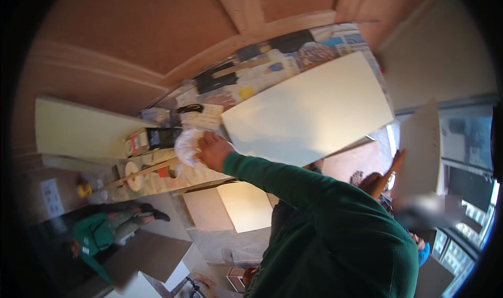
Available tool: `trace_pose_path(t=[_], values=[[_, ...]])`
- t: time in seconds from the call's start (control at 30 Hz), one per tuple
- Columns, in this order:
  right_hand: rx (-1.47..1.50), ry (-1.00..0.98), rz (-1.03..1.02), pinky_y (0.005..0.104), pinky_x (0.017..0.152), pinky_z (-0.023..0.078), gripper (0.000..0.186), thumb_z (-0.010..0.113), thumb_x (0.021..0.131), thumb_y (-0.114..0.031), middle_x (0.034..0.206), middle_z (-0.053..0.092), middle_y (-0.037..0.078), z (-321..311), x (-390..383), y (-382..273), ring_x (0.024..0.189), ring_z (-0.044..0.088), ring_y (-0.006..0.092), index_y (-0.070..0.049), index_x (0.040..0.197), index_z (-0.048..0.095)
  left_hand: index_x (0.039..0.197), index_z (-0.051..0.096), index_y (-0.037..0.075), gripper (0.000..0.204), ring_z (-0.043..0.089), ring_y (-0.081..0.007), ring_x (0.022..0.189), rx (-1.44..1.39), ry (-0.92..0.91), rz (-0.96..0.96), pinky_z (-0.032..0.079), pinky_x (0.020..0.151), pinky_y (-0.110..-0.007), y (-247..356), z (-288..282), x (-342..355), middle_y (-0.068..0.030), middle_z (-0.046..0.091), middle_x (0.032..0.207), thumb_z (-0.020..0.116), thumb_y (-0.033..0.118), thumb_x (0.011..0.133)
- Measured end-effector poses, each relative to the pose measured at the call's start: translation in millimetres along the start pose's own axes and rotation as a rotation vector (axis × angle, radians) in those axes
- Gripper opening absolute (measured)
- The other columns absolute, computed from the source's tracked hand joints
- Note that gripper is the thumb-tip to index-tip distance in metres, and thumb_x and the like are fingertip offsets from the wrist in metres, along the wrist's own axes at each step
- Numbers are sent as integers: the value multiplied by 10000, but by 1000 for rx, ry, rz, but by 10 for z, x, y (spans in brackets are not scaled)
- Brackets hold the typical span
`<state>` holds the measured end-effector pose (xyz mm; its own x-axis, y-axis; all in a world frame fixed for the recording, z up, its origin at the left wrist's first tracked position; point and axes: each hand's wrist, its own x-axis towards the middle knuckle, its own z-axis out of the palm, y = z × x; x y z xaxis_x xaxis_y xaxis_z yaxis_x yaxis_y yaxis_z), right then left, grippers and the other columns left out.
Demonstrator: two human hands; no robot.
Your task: The person handles large white and brown cabinet panels, wiping them with a cloth and positioning them against a wall. They also move between the interior room and a balcony to retrieve and stack additional panels.
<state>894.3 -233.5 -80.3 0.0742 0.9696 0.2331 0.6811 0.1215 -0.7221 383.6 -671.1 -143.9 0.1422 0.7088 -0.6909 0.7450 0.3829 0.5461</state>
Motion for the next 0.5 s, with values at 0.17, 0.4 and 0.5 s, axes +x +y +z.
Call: trace_pose_path(t=[0.17,0.4,0.5], values=[[-42,262,328,509,989,446,455,613,927,-392,1232,558,242,-950,857,585,1154,539,404,-5,1166,628,1055,683,57,282,661,-208,1023,305,-141,229,565,823,-342,46,-14,683,-90,700,1069,688,312,934],[-146,521,845,502,993,461,428,647,892,-378,1181,617,236,-2247,-887,1926,1123,582,415,-41,1155,674,1105,611,133,349,563,-171,875,-241,-31,-179,546,716,-436,2674,58,1805,-17,578,926,691,420,923],[-326,564,1232,477,1012,442,488,653,876,-402,1234,597,194,-2822,-2132,2457,1181,552,369,-40,1204,643,1052,593,182,270,535,-179,976,-322,-26,-94,514,770,-478,3211,38,2410,8,572,1017,716,363,895]])
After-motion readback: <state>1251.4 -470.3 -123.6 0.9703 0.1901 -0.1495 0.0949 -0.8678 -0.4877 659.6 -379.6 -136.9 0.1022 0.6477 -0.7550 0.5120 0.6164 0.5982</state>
